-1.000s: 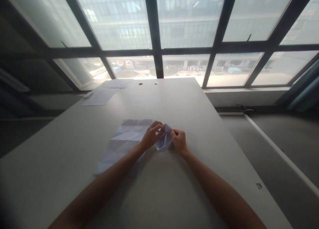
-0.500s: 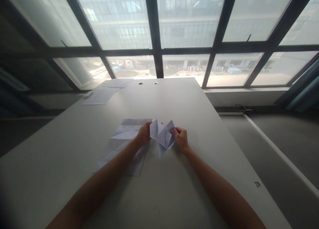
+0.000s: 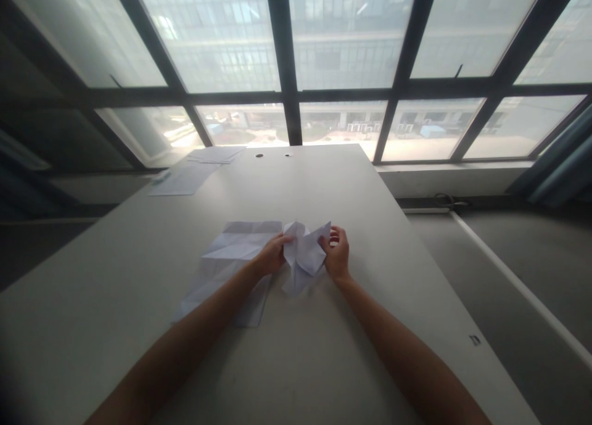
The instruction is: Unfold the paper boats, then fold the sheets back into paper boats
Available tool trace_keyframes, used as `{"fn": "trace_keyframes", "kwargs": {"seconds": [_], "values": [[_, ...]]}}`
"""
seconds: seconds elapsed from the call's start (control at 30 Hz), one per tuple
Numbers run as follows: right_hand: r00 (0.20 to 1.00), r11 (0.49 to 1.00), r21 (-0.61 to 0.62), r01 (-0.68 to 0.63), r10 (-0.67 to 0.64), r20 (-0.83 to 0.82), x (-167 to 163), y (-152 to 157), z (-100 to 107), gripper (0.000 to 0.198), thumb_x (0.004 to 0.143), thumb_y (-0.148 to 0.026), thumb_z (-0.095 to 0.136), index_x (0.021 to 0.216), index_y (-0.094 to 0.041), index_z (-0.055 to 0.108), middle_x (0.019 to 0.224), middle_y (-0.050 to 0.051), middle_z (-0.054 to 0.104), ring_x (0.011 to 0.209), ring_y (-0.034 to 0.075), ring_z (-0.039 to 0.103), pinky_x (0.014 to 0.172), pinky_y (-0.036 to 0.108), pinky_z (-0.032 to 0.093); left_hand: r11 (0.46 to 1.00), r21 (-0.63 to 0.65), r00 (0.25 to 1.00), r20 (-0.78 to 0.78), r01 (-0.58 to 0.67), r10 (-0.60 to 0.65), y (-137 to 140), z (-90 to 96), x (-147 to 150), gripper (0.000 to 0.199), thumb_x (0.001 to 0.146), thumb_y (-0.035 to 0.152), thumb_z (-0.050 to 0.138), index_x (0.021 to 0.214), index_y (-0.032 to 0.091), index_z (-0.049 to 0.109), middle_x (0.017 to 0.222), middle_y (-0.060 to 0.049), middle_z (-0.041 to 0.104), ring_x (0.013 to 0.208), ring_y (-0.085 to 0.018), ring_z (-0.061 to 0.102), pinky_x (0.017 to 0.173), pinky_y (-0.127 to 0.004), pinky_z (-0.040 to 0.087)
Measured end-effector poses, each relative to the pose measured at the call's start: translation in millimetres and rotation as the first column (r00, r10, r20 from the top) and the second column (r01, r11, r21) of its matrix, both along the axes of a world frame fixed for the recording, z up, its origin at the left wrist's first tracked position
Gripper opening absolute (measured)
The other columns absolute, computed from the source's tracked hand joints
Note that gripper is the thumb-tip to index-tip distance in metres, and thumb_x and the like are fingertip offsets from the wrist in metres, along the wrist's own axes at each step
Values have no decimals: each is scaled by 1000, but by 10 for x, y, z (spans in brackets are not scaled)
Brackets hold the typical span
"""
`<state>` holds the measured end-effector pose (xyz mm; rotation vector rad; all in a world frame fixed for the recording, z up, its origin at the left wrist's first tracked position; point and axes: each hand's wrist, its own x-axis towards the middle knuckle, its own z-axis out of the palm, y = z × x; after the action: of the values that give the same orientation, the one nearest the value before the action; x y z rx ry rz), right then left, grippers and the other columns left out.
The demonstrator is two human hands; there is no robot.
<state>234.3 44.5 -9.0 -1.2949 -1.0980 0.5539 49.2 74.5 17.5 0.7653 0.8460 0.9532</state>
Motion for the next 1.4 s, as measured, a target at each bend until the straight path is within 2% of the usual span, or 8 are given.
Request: {"fn": "trace_keyframes", "kwargs": {"seconds": [0.1, 0.17, 0.37, 0.57, 1.0, 1.1, 1.27, 1.4], "values": [[974, 987, 105, 121, -139, 178, 5, -22, 51, 27, 76, -39, 68, 93, -20, 59, 91, 5, 59, 82, 20, 52, 73, 32, 45, 999, -13, 999, -15, -40, 39, -3, -22, 5, 22, 73, 17, 68, 95, 14, 65, 79, -5, 71, 66, -17, 67, 60, -25, 52], [969, 994, 105, 22, -47, 242, -12, -32, 71, 20, 81, -39, 63, 82, -20, 60, 82, 4, 59, 78, 19, 52, 74, 32, 44, 999, -17, 999, -18, -42, 42, -15, -24, 9, 21, 74, 19, 67, 95, 15, 65, 79, -5, 71, 66, -18, 67, 60, -27, 52], [977, 977, -61, -205, 207, 42, -63, 3, 43, 34, 83, -48, 58, 77, -15, 65, 69, 3, 64, 66, 17, 55, 61, 27, 43, 1000, -24, 1000, 21, 7, -6, -46, -2, -16, 26, 74, 21, 66, 99, 14, 65, 86, -8, 73, 75, -23, 70, 67, -33, 55], [919, 921, -32, -389, 385, -83, 9, -77, 154, 27, 66, -42, 68, 57, -17, 59, 57, 1, 58, 57, 15, 48, 48, 25, 38, 992, -92, 996, 13, 91, -91, -60, -7, -31, 29, 72, 23, 68, 100, 15, 65, 81, -7, 72, 66, -22, 69, 62, -34, 55], [866, 863, -77, -500, 497, -57, -17, -121, 154, 18, 62, -29, 61, 49, -17, 58, 50, -2, 53, 52, 14, 48, 49, 24, 39, 997, -71, 1000, -14, 3, -4, 0, -105, -65, 30, 72, 24, 66, 100, 14, 64, 80, -6, 71, 65, -21, 68, 61, -33, 56], [881, 878, -104, -468, 472, 22, 23, -76, 114, 18, 58, -30, 64, 49, -16, 59, 51, -2, 54, 52, 15, 49, 48, 24, 38, 998, -53, 999, -4, -40, 40, 7, -91, -77, 31, 72, 23, 66, 102, 16, 64, 81, -6, 72, 66, -22, 69, 63, -34, 57], [984, 957, -229, -176, 169, -50, 204, 113, 101, 31, 72, -42, 56, 56, -16, 61, 52, -1, 54, 50, 14, 48, 45, 23, 34, 994, -91, 997, 36, -59, 63, 24, -39, -95, 30, 74, 23, 65, 103, 15, 63, 79, -6, 73, 66, -23, 69, 63, -35, 57], [918, 868, -391, -307, 161, -363, 634, 248, 204, 21, 72, -36, 66, 70, -15, 63, 59, 3, 63, 51, 14, 55, 48, 24, 43, 987, -26, 983, 89, -157, 158, 92, -70, -76, 25, 75, 18, 65, 99, 13, 62, 79, -6, 72, 68, -20, 69, 68, -33, 57]]}}
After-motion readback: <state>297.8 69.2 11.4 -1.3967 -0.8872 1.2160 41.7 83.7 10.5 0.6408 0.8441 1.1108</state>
